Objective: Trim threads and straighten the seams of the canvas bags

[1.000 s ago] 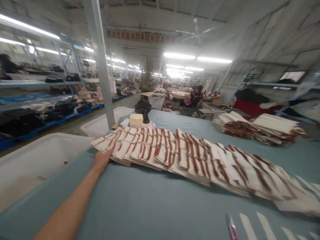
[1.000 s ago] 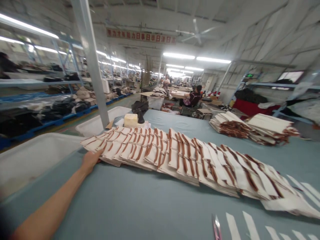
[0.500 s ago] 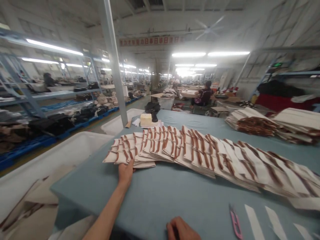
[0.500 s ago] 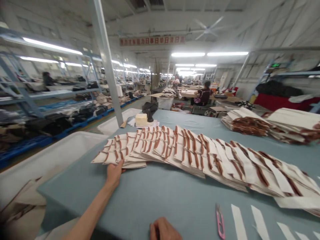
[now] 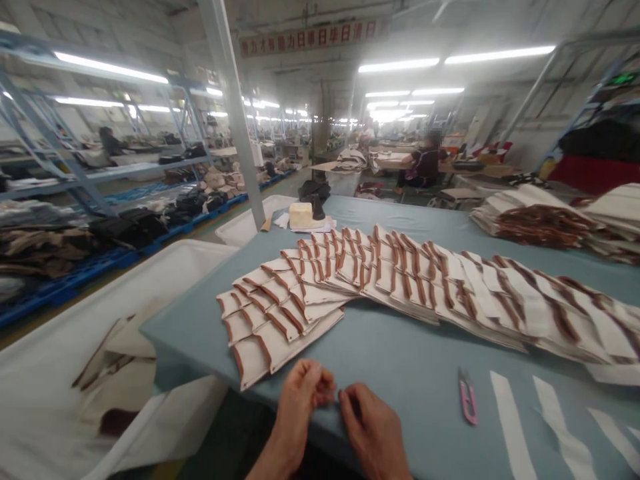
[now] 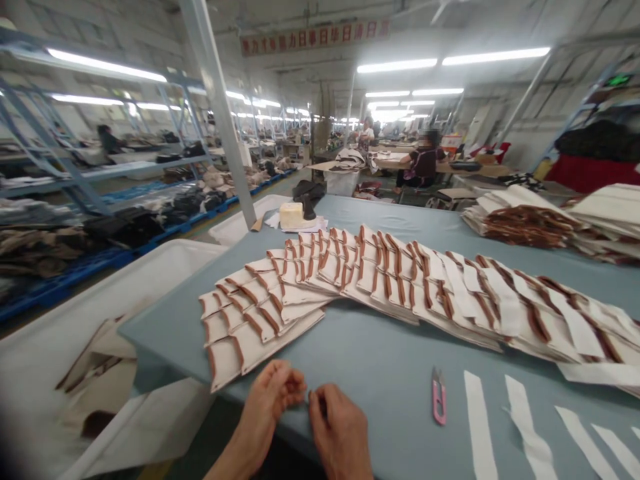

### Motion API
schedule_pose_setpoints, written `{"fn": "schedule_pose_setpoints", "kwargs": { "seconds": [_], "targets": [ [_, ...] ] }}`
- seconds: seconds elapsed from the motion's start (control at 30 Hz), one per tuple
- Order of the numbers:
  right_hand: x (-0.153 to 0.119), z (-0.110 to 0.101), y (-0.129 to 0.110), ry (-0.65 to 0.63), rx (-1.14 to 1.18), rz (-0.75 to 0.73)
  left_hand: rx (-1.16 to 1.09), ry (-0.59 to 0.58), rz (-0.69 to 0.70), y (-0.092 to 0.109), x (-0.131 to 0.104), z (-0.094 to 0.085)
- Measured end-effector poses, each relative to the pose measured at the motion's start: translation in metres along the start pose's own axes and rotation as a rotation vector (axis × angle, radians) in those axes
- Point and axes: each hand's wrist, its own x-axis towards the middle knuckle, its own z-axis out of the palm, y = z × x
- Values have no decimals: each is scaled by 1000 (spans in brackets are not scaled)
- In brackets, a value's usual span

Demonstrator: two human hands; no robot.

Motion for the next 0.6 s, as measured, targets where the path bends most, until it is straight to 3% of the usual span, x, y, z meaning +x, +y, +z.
{"fn": "schedule_pose_setpoints", "kwargs": {
  "seconds": [0.07,0.13,0.2,0.27,0.37,0.5,0.6],
  "targets": [
    [-1,-3,0,-7,5,12,66,46,-6,4,-23,-28],
    [-1,-5,-1,-5,2,21,119,191,47,15,-37,-63],
    [0,-6,-3,4,-9,32,162,346,78,28,-40,-96],
    [5,-3,-9,21,-24,35,201,378,49,39,-33,-116],
    [19,10,-30,44,-28,-35,262,325,-17,49,-13,-121],
    [48,37,-70,41,4,-282,371,272,-19,63,8,-114],
    [71,51,-84,-6,-48,-351,441,245,-25,68,19,-121]
  ]
}}
